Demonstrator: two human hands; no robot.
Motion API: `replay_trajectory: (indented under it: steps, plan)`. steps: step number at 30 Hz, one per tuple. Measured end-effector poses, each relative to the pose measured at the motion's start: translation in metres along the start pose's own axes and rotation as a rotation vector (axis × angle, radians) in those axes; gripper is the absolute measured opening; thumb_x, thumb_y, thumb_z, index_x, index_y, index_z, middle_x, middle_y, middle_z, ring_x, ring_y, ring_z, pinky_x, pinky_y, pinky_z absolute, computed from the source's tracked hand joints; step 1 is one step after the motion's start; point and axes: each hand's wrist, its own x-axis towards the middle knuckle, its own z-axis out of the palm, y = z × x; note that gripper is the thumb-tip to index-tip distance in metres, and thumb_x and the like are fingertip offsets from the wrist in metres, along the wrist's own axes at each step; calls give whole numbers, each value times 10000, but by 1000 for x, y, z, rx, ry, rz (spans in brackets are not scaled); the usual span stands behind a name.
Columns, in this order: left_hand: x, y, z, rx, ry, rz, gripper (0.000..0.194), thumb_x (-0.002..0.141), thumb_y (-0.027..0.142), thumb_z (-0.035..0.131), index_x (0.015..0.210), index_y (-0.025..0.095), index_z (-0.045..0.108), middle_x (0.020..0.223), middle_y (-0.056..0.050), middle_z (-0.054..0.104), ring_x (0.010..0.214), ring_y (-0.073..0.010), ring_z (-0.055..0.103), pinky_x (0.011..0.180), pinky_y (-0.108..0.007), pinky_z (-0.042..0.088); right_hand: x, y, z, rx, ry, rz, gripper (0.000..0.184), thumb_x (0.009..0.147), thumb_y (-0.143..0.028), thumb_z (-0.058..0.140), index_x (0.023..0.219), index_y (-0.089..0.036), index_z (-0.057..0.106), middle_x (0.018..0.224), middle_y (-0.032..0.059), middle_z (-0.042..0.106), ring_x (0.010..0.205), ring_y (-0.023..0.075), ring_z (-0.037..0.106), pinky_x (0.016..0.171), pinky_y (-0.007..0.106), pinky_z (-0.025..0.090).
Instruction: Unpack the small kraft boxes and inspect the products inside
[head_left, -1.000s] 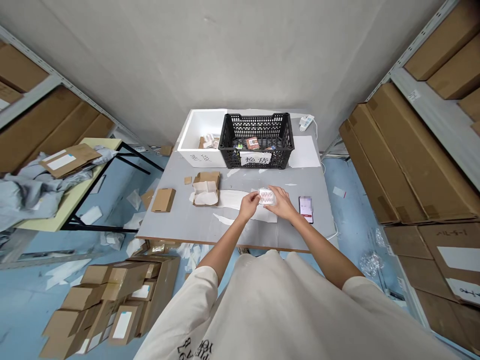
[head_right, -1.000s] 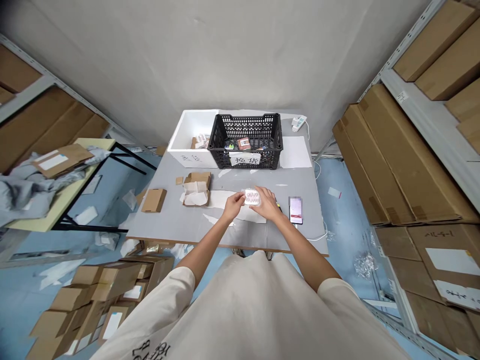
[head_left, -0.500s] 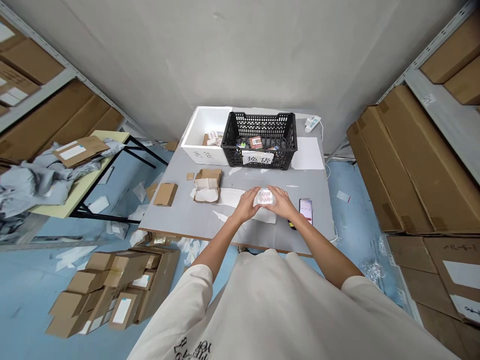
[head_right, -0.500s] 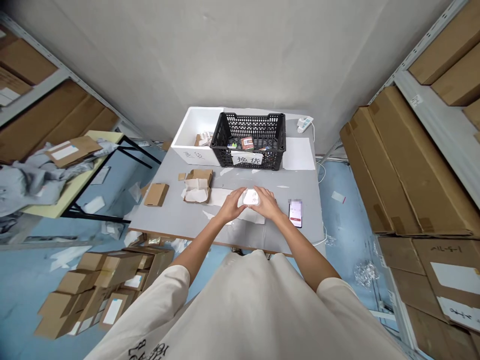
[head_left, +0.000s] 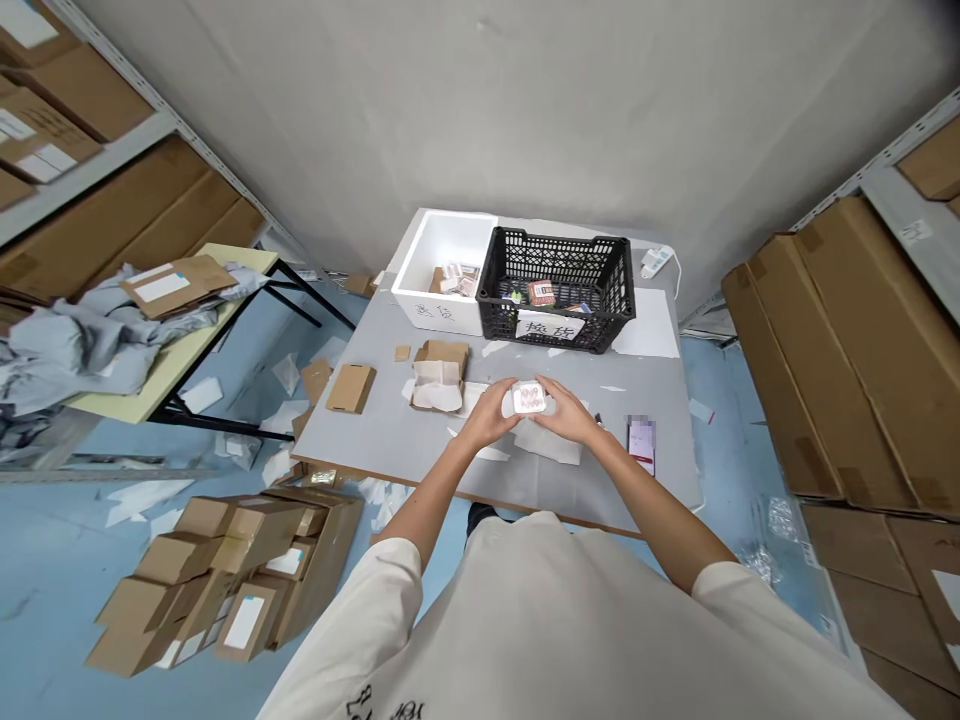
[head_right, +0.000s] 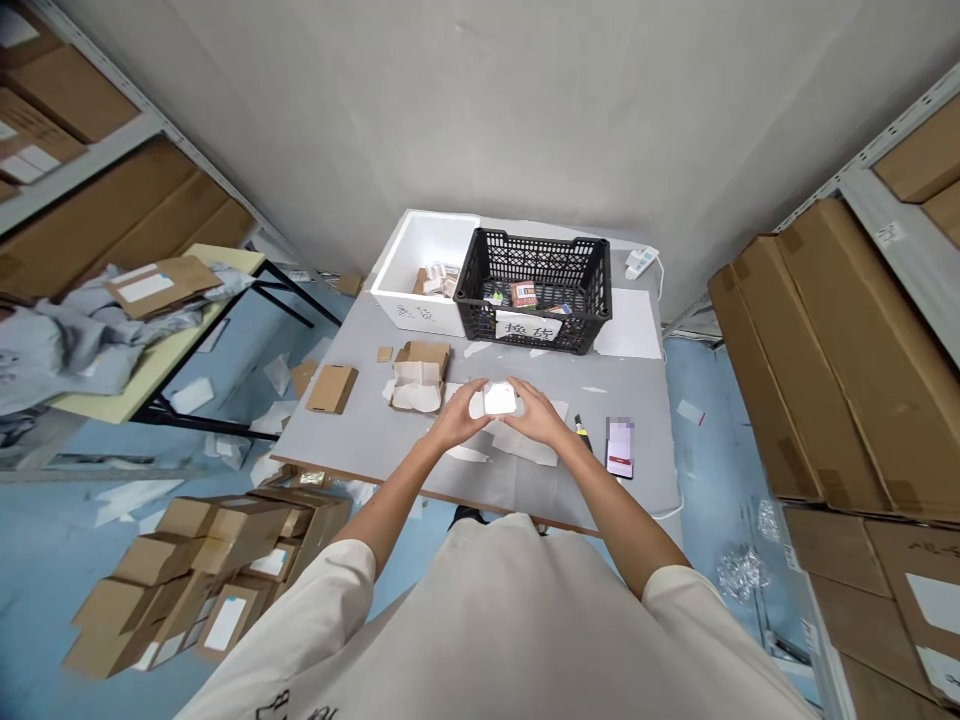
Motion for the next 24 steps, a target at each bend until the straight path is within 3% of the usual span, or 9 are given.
replay_trajectory:
  steps: [8,13,17,19,24]
  plan:
    - [26,-87,-97,42,3,8,686,845,330,693,1451,234,387,1437,-113,523,1317,-295,505,1096,-471,432,118,-42,58,-93,2,-106,694,796,-420,738,1415,-249,475,1415,109,523,1321,314,478,1096,483,408]
    - [52,-138,-148,50,89,-23,574,882,301,626,1419,239,430,1453,-102,491,1374,-274,443,1149,-445,379,200,-69,86,-208,66,-19,582,795,-390,724,1322,-244,523,1348,101,578,1192,324,529,1023,474,407]
    - [78,-162,-169,-11,251,-128,431,929,291,529,1354,229,503,1369,-110,543,1259,-253,539,1079,-435,450,264,-81,102,-297,175,51,474,821,-384,687,1251,-230,556,1382,113,559,1183,357,497,1008,495,370]
    - [94,-171,-175,-84,279,-159,442,915,261,531,1355,231,508,1343,-102,570,1196,-239,581,1031,-425,490,291,-82,107,-322,220,58,418,836,-378,664,1215,-231,567,1439,108,513,1210,367,470,1010,508,361]
    - [135,-190,-185,-214,320,-238,449,884,199,533,1332,214,545,1370,-104,575,1276,-243,550,1032,-424,502,342,-79,114,-353,249,103,333,851,-343,630,1154,-215,575,1416,120,509,1222,353,463,1009,498,380]
